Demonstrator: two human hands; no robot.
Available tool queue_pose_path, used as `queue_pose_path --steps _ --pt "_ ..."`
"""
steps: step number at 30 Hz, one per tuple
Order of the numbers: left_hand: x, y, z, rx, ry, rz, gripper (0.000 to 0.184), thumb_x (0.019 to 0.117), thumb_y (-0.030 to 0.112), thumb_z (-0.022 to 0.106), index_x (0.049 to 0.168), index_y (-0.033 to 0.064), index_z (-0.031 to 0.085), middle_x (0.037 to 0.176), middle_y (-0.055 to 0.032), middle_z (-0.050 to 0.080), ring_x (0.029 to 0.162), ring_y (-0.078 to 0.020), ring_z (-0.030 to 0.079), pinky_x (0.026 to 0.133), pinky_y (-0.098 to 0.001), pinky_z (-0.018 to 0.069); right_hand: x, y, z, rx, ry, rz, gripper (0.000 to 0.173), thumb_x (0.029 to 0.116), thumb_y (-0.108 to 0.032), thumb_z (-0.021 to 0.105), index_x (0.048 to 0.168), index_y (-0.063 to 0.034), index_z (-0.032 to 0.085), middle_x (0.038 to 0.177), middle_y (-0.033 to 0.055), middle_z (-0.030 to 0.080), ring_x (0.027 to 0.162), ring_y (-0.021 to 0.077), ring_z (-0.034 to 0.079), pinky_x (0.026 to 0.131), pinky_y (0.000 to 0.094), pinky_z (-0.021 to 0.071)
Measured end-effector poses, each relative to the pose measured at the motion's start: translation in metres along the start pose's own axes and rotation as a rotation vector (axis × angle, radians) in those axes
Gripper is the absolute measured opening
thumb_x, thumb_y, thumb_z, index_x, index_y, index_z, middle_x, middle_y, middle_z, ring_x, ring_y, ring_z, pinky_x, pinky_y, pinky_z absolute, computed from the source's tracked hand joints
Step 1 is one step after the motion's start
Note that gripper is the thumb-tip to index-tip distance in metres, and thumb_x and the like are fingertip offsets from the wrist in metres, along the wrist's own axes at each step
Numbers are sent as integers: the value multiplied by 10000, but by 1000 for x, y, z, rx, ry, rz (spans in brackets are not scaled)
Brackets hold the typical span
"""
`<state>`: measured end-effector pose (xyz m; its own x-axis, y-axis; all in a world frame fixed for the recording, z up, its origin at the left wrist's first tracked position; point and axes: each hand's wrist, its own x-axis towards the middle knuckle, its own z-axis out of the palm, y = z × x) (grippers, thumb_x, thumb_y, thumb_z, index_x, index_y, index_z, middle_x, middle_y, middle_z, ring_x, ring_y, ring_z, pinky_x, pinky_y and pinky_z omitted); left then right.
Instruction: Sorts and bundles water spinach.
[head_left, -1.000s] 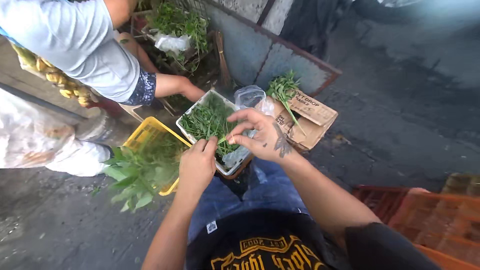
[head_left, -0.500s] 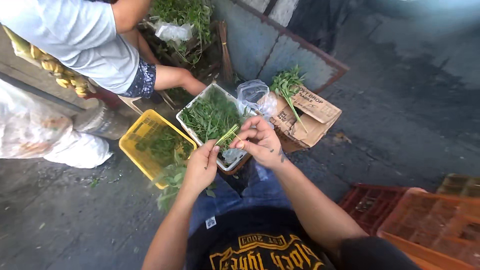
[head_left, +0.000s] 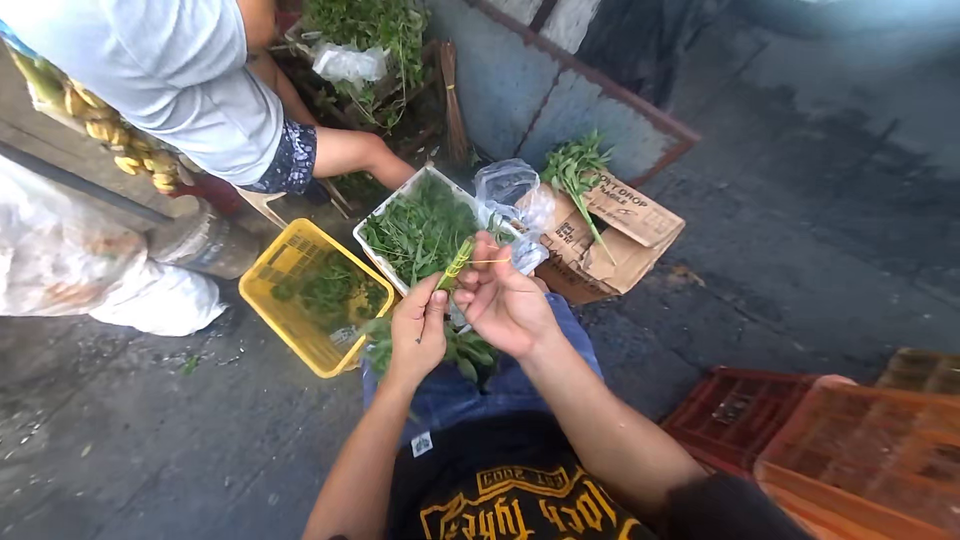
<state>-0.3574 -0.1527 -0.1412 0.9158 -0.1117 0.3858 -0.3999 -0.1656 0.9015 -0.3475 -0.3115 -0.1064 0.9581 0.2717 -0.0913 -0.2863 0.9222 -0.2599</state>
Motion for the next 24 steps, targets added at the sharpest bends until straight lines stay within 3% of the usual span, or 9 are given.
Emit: queue_pose_path --steps 3,6,9,14,19,22,24 --pt "9 -5 -13 391 -4 190 318 1096 233 451 1225 68 690 891 -47 657 778 -115 625 714 -305 564 -3 -11 10 -157 106 -33 280 1081 -279 503 1340 -226 597 1066 58 682 848 155 669 769 321 587" --pt "18 -3 -27 738 -15 330 290 1062 165 484 1278 141 675 906 -73 643 822 -207 644 728 -402 565 -1 -19 10 -333 177 -136 361 1015 -149 614 1370 -207 587 1084 97 684 885 188 681 785 352 592" --pt "23 3 -33 949 11 434 291 1017 94 555 1276 149 676 939 -90 671 862 -257 662 741 -431 553 0 -19 9 -472 203 -241 448 970 -46 653 1389 -181 566 1053 122 715 875 196 696 785 350 589" --pt "27 6 -41 1129 -11 476 312 984 54 581 1270 147 664 941 -96 662 865 -285 653 705 -431 520 3 -16 8 -602 241 -330 436 929 -9 703 1329 -125 576 996 129 737 856 200 717 788 362 600" --pt "29 6 -50 1255 -75 527 367 955 51 623 1307 155 638 939 -102 657 851 -303 645 687 -438 500 7 -17 10 -697 310 -297 363 902 10 725 1226 -92 598 951 105 716 793 185 695 749 361 606" --pt "32 6 -55 1325 -160 565 416 930 50 654 1328 161 613 914 -105 635 827 -314 625 676 -456 469 7 -24 12 -767 235 -196 378 899 -55 734 1224 -110 550 1169 111 706 973 218 701 828 395 593" --pt "34 5 -57 1305 -204 554 420 919 30 654 1317 162 629 920 -114 643 832 -321 631 678 -465 473 10 -28 12 -801 185 -177 330 930 -115 696 1237 -108 575 1223 114 671 1040 240 684 873 425 586"
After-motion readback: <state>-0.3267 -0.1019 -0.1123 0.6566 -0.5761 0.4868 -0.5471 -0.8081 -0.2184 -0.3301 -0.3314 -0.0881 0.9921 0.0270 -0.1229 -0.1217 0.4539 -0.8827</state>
